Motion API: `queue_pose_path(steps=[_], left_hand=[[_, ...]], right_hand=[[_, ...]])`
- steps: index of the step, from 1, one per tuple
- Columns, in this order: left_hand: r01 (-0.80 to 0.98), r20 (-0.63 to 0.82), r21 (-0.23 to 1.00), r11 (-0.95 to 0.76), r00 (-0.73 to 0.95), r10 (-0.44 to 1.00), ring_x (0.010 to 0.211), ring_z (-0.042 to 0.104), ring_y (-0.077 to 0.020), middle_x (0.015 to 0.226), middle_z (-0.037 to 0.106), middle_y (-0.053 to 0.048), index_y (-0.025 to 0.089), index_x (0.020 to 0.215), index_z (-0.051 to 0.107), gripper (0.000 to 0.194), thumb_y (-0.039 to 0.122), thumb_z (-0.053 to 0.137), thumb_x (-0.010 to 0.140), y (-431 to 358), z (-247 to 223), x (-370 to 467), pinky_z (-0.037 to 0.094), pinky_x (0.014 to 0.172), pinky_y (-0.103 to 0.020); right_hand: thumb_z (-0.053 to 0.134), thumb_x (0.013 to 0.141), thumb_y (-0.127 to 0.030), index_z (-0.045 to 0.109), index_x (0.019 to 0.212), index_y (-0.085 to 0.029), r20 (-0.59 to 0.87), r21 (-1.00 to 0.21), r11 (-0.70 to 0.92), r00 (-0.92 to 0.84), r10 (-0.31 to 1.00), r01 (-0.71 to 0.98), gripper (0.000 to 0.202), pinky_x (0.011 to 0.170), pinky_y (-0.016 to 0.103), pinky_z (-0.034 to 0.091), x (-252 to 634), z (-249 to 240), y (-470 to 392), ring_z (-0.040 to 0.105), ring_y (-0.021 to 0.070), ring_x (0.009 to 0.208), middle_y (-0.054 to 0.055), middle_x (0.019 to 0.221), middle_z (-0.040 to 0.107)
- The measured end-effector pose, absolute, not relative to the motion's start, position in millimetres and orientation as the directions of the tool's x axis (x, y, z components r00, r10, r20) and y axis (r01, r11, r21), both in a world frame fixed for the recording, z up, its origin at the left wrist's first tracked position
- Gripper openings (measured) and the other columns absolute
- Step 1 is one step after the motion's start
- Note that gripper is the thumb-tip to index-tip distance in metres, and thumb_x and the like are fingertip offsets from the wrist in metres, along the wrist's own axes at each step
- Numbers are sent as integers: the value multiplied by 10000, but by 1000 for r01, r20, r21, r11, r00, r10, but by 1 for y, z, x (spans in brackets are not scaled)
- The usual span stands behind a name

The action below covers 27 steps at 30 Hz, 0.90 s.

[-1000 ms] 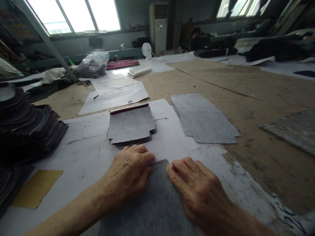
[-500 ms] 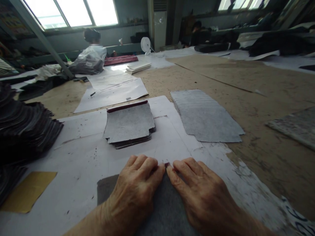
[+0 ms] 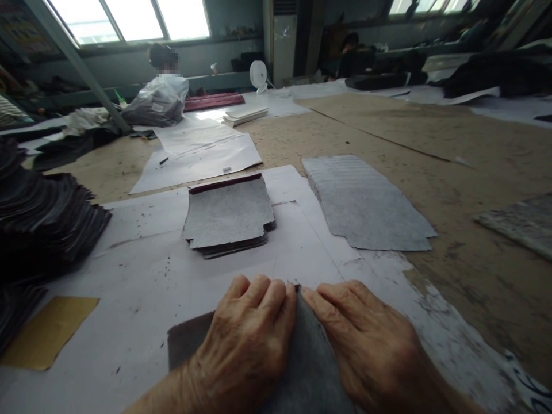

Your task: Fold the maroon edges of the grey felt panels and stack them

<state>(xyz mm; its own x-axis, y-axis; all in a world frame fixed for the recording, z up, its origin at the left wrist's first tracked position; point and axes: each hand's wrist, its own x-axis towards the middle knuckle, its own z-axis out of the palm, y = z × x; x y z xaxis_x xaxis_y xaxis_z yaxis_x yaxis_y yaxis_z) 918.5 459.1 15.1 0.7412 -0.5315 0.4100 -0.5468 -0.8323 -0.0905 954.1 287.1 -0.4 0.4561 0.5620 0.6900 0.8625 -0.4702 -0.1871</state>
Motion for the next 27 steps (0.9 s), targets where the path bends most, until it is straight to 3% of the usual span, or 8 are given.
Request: queue_pose_path(steps=[9, 17, 22, 27], left_hand=[[-520, 326, -112, -847, 786, -526, 714, 456, -198, 840, 526, -60, 99, 1044, 548, 266, 112, 357, 860, 457, 18, 918, 361, 596, -358], [-495, 260, -106, -862, 823, -505, 728, 455, -204, 862, 530, -47, 120, 1077, 528, 284, 107, 430, 811, 454, 21, 922, 374, 602, -372], [-479, 315, -67, -875, 822, -474, 734, 465, -220, 837, 527, -63, 84, 1135, 491, 366, 71, 387, 784, 455, 16, 922, 387, 616, -392], [-443, 382, -55, -895, 818, -429, 739, 479, -219, 866, 554, -90, 43, 1251, 377, 431, 64, 324, 824, 461, 15, 920, 401, 653, -396]], right_hand=[[331, 809, -9, 669, 874, -52, 681, -80, -531, 435, 589, 844, 347, 644, 320, 468, 952, 5, 289, 530, 193, 750, 105, 789, 628], [334, 787, 6, 656, 899, -57, 666, -96, -546, 461, 587, 832, 346, 638, 306, 467, 952, 5, 287, 537, 181, 742, 94, 785, 624], [339, 810, -17, 631, 973, -89, 653, -118, -536, 472, 592, 836, 343, 644, 298, 467, 953, 5, 288, 523, 169, 738, 80, 825, 615], [331, 834, -54, 641, 978, -114, 602, -58, -552, 470, 646, 832, 348, 605, 325, 462, 954, 5, 291, 497, 192, 726, 88, 809, 584]])
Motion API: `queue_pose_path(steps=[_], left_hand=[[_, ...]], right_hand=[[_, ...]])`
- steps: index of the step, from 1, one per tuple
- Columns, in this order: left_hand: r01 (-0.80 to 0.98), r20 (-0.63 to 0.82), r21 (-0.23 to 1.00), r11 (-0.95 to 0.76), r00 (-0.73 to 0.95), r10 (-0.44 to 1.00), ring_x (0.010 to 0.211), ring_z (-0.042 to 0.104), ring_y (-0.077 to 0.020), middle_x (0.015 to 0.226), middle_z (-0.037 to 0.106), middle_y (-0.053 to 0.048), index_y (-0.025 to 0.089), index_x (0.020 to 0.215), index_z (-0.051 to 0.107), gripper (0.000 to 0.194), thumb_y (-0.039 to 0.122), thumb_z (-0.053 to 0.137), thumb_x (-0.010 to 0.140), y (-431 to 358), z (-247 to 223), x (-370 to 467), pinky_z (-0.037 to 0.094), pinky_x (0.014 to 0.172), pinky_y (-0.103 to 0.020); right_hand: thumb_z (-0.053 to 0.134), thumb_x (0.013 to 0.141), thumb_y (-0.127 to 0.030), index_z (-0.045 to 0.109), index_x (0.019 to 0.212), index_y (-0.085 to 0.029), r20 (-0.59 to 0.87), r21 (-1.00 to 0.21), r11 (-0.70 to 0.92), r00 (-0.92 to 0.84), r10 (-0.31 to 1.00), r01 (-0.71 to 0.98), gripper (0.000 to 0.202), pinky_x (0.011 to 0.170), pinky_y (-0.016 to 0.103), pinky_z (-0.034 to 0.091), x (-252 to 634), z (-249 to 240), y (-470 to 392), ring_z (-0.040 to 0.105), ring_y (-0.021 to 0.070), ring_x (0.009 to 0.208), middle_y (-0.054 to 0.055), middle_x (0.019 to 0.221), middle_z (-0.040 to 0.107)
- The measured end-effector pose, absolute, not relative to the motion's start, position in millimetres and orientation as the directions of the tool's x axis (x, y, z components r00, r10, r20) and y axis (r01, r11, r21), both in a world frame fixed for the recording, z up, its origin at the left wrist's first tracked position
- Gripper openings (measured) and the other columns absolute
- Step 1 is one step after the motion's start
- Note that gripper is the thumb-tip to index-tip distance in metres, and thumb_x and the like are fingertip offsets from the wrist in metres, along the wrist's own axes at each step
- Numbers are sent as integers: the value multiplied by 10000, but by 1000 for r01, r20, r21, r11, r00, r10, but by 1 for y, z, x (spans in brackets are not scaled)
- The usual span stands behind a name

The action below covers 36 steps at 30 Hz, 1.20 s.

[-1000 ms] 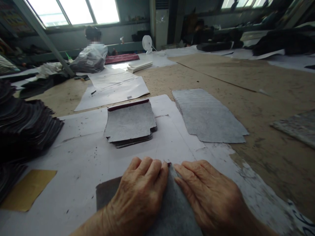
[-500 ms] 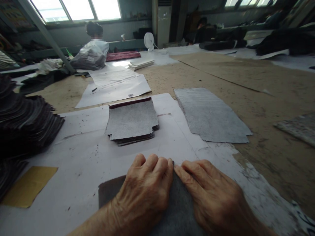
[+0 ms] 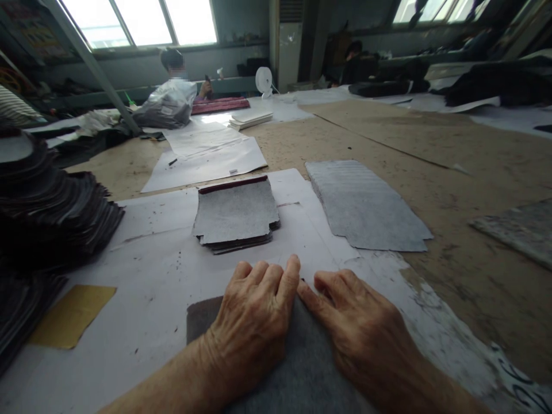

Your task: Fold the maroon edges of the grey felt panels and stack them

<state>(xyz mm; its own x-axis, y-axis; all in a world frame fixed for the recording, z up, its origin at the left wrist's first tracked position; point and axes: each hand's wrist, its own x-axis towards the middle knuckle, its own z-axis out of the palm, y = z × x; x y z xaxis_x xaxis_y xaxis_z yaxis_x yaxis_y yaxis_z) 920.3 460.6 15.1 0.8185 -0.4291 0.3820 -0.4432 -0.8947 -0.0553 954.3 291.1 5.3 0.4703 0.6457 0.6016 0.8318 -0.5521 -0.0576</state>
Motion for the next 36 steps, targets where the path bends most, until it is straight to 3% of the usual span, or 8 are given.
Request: queue_pose_path(steps=[5, 9, 18, 22, 26, 31, 34, 36], left_hand=[[-560, 434, 34, -828, 755, -492, 741, 491, -179, 882, 567, -65, 133, 1160, 477, 300, 92, 343, 895, 489, 17, 913, 404, 667, -351], [-621, 481, 79, -780, 709, -516, 761, 483, -171, 872, 556, -75, 121, 1074, 536, 270, 66, 338, 899, 510, 13, 902, 411, 680, -332], [-624, 503, 69, -778, 696, -513, 743, 474, -185, 829, 548, -85, 91, 1048, 556, 285, 52, 327, 882, 512, 9, 902, 427, 656, -348], [-605, 457, 57, -794, 723, -519, 750, 468, -190, 849, 536, -80, 96, 1075, 539, 297, 61, 316, 882, 514, 9, 902, 434, 660, -354], [-590, 406, 13, -808, 741, -535, 722, 455, -196, 839, 526, -77, 93, 1059, 540, 280, 86, 328, 877, 513, 11, 901, 428, 630, -352], [-597, 383, -17, -802, 737, -556, 721, 450, -200, 838, 523, -80, 76, 1034, 544, 273, 77, 335, 859, 512, 12, 901, 417, 629, -359], [-598, 394, -28, -801, 730, -559, 730, 452, -202, 840, 521, -77, 74, 1032, 538, 266, 73, 338, 856, 511, 12, 902, 414, 633, -360], [-591, 397, -31, -806, 733, -553, 726, 450, -202, 837, 517, -72, 84, 1023, 536, 253, 81, 344, 858, 510, 12, 902, 414, 628, -359]], right_hand=[[346, 803, -27, 629, 1040, -106, 573, -24, -534, 449, 685, 845, 377, 613, 356, 482, 956, 5, 289, 504, 213, 752, 104, 848, 580], [322, 822, -31, 628, 1039, -96, 573, 17, -522, 419, 704, 853, 381, 601, 365, 490, 956, 5, 289, 507, 221, 757, 117, 856, 585], [296, 860, 1, 556, 1118, -18, 492, 197, -335, 203, 847, 921, 366, 865, 410, 460, 953, 18, 295, 460, 244, 1116, 106, 1119, 589], [284, 869, -22, 556, 1104, -2, 472, 117, -283, 198, 859, 952, 360, 836, 408, 482, 957, 18, 298, 536, 220, 983, 122, 1020, 621], [338, 841, -29, 594, 1074, -95, 517, -46, -280, 263, 815, 959, 352, 770, 361, 514, 970, 16, 290, 563, 191, 925, 85, 995, 645], [445, 823, -109, 670, 849, -202, 497, -352, -434, 559, 664, 829, 245, 744, 297, 535, 992, 22, 277, 626, 160, 860, 19, 924, 676], [467, 827, -133, 671, 872, -201, 580, -294, -501, 569, 583, 814, 220, 750, 318, 524, 984, 27, 292, 613, 171, 854, 34, 916, 660], [424, 838, -98, 667, 885, -175, 594, -195, -457, 476, 649, 868, 259, 717, 326, 518, 970, 26, 310, 584, 175, 815, 54, 864, 640]])
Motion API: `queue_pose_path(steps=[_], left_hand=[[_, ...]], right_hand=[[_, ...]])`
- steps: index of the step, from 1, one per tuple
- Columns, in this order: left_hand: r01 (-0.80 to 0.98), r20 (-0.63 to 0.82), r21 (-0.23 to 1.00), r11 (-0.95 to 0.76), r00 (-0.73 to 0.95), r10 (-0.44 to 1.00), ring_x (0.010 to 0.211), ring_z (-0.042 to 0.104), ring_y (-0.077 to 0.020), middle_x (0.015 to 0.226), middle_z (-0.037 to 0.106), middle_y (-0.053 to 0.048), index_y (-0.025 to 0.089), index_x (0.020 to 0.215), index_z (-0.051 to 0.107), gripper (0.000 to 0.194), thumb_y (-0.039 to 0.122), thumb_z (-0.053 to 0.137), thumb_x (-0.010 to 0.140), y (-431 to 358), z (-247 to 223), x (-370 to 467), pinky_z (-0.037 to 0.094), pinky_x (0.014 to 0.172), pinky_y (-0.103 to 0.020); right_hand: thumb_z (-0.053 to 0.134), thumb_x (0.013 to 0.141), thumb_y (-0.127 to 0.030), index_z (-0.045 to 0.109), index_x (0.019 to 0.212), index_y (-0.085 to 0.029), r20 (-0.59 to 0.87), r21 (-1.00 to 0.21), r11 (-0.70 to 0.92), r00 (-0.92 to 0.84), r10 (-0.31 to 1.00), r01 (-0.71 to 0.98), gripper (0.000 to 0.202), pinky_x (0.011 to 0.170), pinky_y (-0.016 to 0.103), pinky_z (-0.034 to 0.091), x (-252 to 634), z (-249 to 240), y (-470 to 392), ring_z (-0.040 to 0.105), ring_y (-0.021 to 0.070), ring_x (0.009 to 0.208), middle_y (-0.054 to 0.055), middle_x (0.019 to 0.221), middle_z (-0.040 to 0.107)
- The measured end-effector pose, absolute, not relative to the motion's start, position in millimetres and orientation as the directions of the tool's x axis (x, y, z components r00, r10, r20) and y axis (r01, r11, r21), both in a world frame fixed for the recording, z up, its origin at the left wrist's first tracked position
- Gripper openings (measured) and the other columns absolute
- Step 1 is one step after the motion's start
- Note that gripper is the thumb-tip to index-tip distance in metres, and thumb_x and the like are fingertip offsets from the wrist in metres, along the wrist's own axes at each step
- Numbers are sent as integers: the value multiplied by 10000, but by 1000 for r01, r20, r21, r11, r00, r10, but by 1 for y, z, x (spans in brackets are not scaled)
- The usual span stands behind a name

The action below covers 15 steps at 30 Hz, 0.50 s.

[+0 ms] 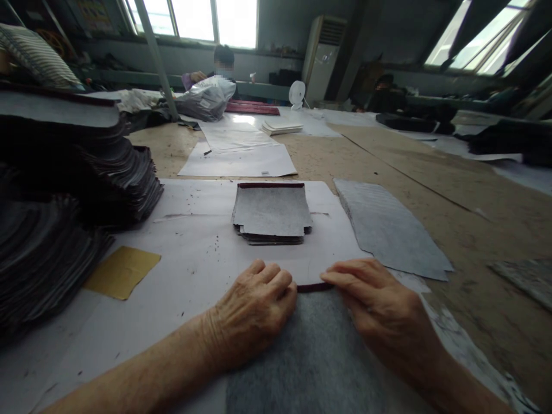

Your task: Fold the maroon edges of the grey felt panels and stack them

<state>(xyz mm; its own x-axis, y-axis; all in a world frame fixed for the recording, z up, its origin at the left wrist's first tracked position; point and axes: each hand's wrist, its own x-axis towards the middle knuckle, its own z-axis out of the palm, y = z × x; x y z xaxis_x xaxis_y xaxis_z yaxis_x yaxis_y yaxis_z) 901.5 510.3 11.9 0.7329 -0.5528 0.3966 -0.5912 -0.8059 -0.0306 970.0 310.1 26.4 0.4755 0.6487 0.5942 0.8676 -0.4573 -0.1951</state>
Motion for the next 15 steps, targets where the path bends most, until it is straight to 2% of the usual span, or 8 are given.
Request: queue_pose_path(steps=[3, 5, 10, 15], left_hand=[[-583, 395, -11, -812, 744, -539, 726, 450, -196, 833, 513, -64, 99, 1019, 532, 235, 102, 346, 875, 511, 13, 901, 421, 633, -356], [-598, 388, 32, -801, 746, -541, 741, 452, -191, 841, 516, -65, 100, 1040, 525, 242, 107, 338, 886, 516, 13, 899, 432, 652, -353], [-633, 410, 195, -749, 746, -524, 777, 443, -167, 889, 523, -69, 107, 1085, 512, 276, 50, 350, 870, 542, 13, 891, 439, 702, -321], [-631, 434, 211, -746, 745, -507, 755, 432, -157, 856, 519, -65, 105, 1072, 523, 266, 30, 381, 860, 558, 12, 884, 423, 659, -301]], right_hand=[[336, 856, -62, 654, 892, -97, 564, -43, -394, 348, 749, 918, 322, 628, 331, 515, 950, 20, 332, 542, 190, 734, 85, 753, 607], [320, 863, -62, 645, 900, -78, 560, -2, -384, 319, 764, 923, 328, 619, 333, 514, 946, 15, 335, 532, 192, 723, 88, 736, 597], [363, 868, -75, 627, 985, -120, 558, -58, -354, 325, 764, 933, 293, 651, 288, 497, 954, 10, 326, 528, 165, 747, 57, 771, 599], [370, 851, -53, 602, 1085, -137, 535, -19, -351, 306, 787, 936, 340, 624, 275, 472, 955, 12, 327, 524, 163, 730, 49, 773, 583]])
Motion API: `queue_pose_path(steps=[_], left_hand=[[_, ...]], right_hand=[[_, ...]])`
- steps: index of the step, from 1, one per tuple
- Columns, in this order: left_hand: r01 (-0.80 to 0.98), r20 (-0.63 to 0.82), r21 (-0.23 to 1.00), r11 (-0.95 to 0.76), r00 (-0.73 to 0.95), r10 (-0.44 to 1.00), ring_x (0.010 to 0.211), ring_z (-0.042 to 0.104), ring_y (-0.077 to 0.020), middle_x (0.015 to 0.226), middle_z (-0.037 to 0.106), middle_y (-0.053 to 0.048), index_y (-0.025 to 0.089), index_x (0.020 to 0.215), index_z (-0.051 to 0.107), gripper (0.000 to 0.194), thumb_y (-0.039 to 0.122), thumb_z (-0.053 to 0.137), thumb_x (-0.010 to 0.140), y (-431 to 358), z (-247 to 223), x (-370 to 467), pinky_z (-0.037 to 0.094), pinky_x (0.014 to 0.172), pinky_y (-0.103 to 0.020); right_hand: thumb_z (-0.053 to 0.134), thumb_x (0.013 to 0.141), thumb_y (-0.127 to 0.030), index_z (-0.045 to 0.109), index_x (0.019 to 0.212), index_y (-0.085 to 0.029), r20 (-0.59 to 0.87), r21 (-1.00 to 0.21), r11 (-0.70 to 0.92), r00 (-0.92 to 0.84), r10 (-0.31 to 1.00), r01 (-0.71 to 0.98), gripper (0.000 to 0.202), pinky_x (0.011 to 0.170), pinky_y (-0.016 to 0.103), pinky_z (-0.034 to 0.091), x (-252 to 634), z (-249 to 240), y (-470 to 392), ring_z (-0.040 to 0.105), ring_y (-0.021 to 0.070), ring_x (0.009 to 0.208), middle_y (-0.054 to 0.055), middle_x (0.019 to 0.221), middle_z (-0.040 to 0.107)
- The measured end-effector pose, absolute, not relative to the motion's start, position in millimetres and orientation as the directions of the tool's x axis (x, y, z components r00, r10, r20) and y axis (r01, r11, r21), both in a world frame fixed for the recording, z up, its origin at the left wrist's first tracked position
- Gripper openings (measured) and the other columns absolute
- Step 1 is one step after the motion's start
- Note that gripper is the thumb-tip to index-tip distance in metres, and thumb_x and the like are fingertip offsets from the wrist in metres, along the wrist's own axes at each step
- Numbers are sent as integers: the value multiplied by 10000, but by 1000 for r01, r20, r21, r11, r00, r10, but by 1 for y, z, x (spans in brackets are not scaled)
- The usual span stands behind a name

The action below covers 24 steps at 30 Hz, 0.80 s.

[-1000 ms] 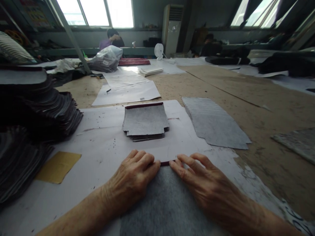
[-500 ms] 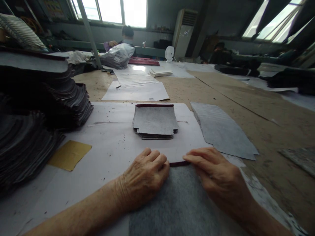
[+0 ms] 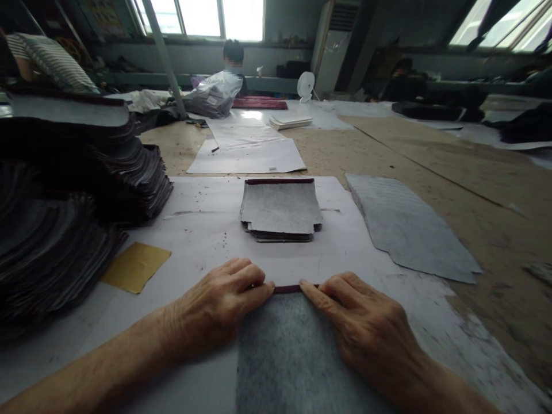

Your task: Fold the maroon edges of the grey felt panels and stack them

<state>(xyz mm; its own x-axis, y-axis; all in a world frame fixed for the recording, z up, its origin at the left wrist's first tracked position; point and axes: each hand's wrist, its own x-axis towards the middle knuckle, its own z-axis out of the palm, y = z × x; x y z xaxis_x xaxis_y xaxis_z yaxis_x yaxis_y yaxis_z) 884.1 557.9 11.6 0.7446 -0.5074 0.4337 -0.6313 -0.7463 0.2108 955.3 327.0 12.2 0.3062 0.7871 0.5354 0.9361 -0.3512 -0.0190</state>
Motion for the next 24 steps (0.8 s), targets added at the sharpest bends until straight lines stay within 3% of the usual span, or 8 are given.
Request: queue_pose_path(steps=[5, 10, 15, 20, 24], left_hand=[[-662, 456, 199, -723, 715, -529, 744, 420, -165, 851, 513, -75, 85, 1021, 544, 264, 23, 357, 845, 556, 10, 882, 424, 660, -321], [-677, 418, 98, -729, 693, -588, 744, 427, -187, 844, 519, -89, 52, 983, 553, 250, 58, 336, 858, 551, 13, 883, 421, 658, -359], [-682, 420, 108, -723, 691, -589, 713, 432, -180, 791, 519, -81, 72, 856, 566, 235, 81, 332, 880, 553, 13, 883, 419, 634, -349], [-661, 462, 257, -705, 725, -511, 759, 462, -167, 861, 542, -91, 85, 1018, 546, 256, 34, 374, 836, 572, 11, 878, 444, 677, -321], [-646, 473, 280, -710, 737, -483, 742, 460, -162, 835, 544, -85, 99, 995, 553, 255, 26, 394, 810, 579, 11, 874, 442, 663, -315]], right_hand=[[382, 826, -41, 592, 1113, -140, 430, 72, -357, 294, 854, 931, 369, 565, 272, 457, 953, 20, 332, 511, 170, 683, 73, 792, 564], [333, 814, -9, 629, 1008, -90, 385, 262, -337, 222, 896, 905, 363, 626, 343, 491, 946, 29, 348, 535, 214, 750, 124, 846, 598], [295, 838, -12, 644, 871, -56, 501, 121, -255, 163, 850, 959, 353, 637, 351, 492, 939, 19, 369, 521, 210, 725, 116, 790, 598], [324, 860, -30, 620, 974, -26, 506, 100, -194, 118, 854, 976, 317, 615, 313, 466, 943, 12, 368, 487, 182, 698, 102, 791, 596], [329, 846, -18, 590, 1054, -43, 498, 64, -195, 137, 856, 979, 335, 582, 296, 427, 945, 14, 365, 470, 169, 673, 63, 753, 578]])
